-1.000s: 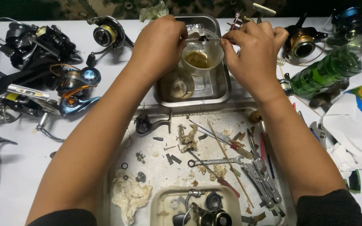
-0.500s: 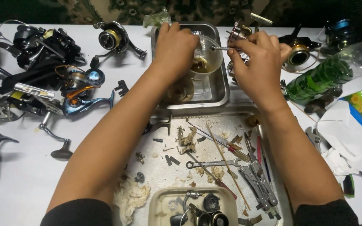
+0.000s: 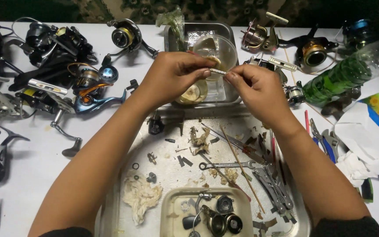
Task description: Assembling and cleaning the internal components of a fishing reel body on a metal tray.
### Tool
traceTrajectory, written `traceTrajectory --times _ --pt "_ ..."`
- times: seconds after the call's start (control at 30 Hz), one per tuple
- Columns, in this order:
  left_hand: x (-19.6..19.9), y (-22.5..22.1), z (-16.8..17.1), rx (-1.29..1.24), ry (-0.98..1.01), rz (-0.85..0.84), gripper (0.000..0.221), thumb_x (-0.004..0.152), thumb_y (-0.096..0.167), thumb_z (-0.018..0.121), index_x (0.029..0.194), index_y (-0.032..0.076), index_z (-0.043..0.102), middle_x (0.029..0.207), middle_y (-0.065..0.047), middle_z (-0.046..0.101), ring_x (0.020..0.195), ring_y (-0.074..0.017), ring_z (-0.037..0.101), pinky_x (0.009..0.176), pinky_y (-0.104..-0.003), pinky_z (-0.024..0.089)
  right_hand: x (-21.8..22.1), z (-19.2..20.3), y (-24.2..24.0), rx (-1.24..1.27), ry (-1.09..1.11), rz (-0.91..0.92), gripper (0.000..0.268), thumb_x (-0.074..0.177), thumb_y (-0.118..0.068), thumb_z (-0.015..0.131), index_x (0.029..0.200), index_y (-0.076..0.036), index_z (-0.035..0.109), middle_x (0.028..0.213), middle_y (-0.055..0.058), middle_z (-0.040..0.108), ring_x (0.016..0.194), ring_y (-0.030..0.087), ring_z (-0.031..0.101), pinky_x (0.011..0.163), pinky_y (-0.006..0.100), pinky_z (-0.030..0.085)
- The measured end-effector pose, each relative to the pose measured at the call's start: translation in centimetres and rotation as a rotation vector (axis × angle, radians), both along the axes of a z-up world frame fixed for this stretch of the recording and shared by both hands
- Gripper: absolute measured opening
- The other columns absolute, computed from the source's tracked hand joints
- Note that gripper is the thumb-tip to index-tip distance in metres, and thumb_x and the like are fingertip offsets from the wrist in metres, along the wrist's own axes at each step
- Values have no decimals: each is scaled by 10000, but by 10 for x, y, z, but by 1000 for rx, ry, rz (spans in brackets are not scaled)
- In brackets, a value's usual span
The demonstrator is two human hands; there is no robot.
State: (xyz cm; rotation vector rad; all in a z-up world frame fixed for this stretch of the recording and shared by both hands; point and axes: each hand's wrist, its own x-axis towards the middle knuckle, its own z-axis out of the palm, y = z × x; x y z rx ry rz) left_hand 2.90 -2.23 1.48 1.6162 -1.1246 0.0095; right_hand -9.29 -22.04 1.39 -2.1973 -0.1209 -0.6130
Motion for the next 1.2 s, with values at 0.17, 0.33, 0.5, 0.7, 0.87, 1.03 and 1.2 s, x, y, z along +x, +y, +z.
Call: traceTrajectory --times 0.17,0.33,0.5,0.7,0.87,1.03,1.2 --pt "-2 4 -14 -45 210 -11 188 946 69 739 1130 40 759 885 -147 784 845 -181 769 782 -281 620 8 -17 -1 -116 -95 29 86 1020 -104 732 958 -58 772 775 121 686 709 291 667 687 368 508" --pt "9 8 -28 -22 258 28 181 931 62 753 1110 33 764 845 -153 779 796 -177 771 733 -279 632 21 -24 5 -85 -15 53 214 1061 -85 614 915 -43 765 732 115 701 695 310 682 701 368 526" --pt "21 8 -47 -34 416 47 202 926 64 766 1114 -9 755 894 -191 776 808 -186 761 737 -292 638 34 -31 10 -123 -19 68 263 1073 -116 622 852 -58 753 693 111 686 699 328 691 683 374 520" --pt "23 0 -55 -68 584 3 241 933 102 753 1124 -44 730 919 -214 771 815 -203 772 749 -300 669 38 -34 -1 -190 -111 54 74 1009 -132 759 1006 -59 772 763 105 668 735 275 675 697 354 515" --pt "24 -3 -58 -74 587 3 230 928 87 760 1120 -36 731 927 -204 772 826 -212 775 753 -308 673 37 -44 0 -86 27 32 277 1088 -160 607 857 -74 734 676 108 665 673 302 651 673 386 516" --pt "16 7 -60 -42 655 32 261 924 118 765 1130 -38 726 946 -205 774 831 -209 770 768 -311 669 39 -37 8 -150 -63 46 97 1012 -154 746 984 -61 750 757 119 666 744 298 675 700 369 519" --pt "12 13 -61 -41 546 59 249 889 79 798 1116 -12 747 890 -181 779 793 -180 758 744 -295 660 46 -62 3 -113 -82 75 254 1074 -140 630 849 -76 729 687 130 659 667 361 666 640 389 525"
